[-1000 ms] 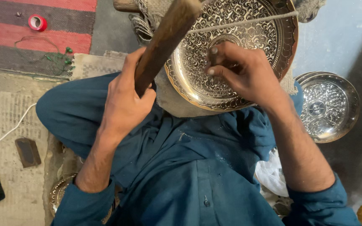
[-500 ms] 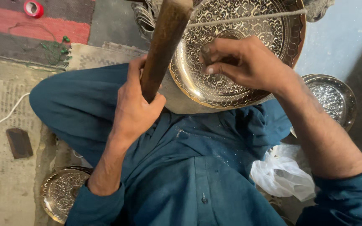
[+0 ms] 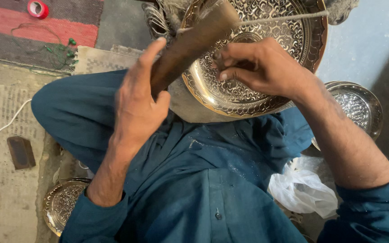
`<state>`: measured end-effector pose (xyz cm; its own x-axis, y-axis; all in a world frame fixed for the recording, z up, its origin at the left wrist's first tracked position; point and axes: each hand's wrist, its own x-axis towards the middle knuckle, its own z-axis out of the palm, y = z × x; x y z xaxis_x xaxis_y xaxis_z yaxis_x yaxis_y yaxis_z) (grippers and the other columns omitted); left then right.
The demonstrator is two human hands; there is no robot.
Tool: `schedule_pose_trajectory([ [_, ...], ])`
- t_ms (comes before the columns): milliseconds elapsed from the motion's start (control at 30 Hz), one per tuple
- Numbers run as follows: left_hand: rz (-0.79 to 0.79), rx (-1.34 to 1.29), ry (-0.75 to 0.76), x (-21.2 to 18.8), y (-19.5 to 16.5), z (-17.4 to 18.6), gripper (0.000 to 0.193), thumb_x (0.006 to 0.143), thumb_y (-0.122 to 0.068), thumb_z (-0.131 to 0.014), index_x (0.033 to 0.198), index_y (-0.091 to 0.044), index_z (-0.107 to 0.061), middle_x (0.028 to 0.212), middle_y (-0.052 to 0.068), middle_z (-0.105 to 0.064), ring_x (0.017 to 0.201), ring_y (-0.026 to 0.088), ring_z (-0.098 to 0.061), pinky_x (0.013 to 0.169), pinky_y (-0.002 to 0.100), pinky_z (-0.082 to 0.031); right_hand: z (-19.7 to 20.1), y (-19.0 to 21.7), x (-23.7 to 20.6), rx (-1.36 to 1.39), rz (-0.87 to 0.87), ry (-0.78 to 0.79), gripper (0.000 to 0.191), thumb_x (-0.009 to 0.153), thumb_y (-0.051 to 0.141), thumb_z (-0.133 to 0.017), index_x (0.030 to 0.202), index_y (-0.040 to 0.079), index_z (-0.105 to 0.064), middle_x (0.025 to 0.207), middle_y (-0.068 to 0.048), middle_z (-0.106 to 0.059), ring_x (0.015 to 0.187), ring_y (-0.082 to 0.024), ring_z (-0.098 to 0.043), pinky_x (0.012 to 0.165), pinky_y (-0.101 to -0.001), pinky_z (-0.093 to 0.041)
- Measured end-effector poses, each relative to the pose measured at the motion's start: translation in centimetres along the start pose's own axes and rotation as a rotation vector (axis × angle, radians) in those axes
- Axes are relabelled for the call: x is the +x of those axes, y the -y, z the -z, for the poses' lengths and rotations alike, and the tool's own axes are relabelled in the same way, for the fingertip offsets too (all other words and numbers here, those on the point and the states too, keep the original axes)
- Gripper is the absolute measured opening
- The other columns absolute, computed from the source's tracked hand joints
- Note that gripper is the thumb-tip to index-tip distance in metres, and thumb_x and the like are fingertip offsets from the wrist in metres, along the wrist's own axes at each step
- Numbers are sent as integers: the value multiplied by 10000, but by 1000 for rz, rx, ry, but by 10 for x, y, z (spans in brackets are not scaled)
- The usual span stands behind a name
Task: The person sits cross-legged on the floor with an ornate brass plate resting on a cloth cushion on their lap. They hold a chisel against the plate's embossed pattern with one hand and strike it with a wooden mallet in the other, working across the decorative surface, briefly repositioning the plate and rope strap before resuming chiseling.
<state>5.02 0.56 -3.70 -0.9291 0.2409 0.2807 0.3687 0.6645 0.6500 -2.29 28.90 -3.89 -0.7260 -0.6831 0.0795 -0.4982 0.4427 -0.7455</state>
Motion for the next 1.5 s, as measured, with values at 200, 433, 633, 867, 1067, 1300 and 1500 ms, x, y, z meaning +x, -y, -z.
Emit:
schedule_pose_trajectory([
  [200, -25, 1, -36, 0, 4, 0, 803, 903, 74, -662, 1579, -233, -355, 1298, 136, -601, 1223, 339, -644, 1029, 436, -553, 0, 1, -3, 21, 11, -30, 170, 959, 170, -761, 1077, 64, -701, 890, -38, -771, 738, -143, -743, 594, -301, -563],
  [433, -46, -4, -36, 3, 5, 3, 800, 891, 69, -673, 1565, -224, -358, 1304, 159, -596, 1251, 368, -622, 1069, 448, -542, 1, 5, -1, 54, 86, -43, 183, 973, 151, -750, 1123, 68, -686, 957, -43, -770, 826, -139, -752, 688, -290, -599],
  [633, 15, -258, -67, 3, 4, 4, 714, 924, 64, -628, 1539, -193, -373, 1439, 136, -582, 1394, 351, -610, 1093, 419, -551, 2, 4, -1, 79, 37, -31, 221, 971, 126, -732, 1172, 54, -676, 967, -43, -781, 843, -143, -765, 663, -285, -596],
  [867, 11, -87, -91, -1, 9, 4, 781, 856, 87, -668, 1539, -163, -385, 1287, 149, -624, 1178, 374, -661, 1018, 442, -564, -1, 1, -4, 71, 99, -66, 197, 1001, 167, -735, 1148, 63, -655, 963, -35, -766, 825, -148, -748, 675, -298, -570],
  [1067, 153, -133, -64, -3, 6, -4, 759, 883, 38, -675, 1545, -176, -373, 1053, 113, -653, 958, 332, -698, 886, 437, -586, -4, 1, -2, 0, 41, -45, 158, 986, 188, -741, 1059, 69, -667, 854, -25, -752, 696, -141, -716, 585, -305, -528],
  [1300, 59, -15, -52, -7, 4, 5, 757, 861, 49, -660, 1541, -157, -398, 1060, 155, -690, 975, 348, -734, 835, 436, -576, -2, 6, -8, 162, 35, -88, 135, 991, 109, -706, 1088, 36, -646, 1019, -76, -755, 951, -167, -766, 801, -291, -624],
  [1500, 187, -201, -11, -14, 3, -8, 690, 892, 28, -661, 1517, -114, -405, 988, 137, -701, 911, 307, -765, 821, 408, -591, -1, 10, -11, 125, 60, -130, 169, 1006, 53, -720, 1012, 16, -555, 1074, -82, -749, 1019, -175, -782, 799, -280, -627],
])
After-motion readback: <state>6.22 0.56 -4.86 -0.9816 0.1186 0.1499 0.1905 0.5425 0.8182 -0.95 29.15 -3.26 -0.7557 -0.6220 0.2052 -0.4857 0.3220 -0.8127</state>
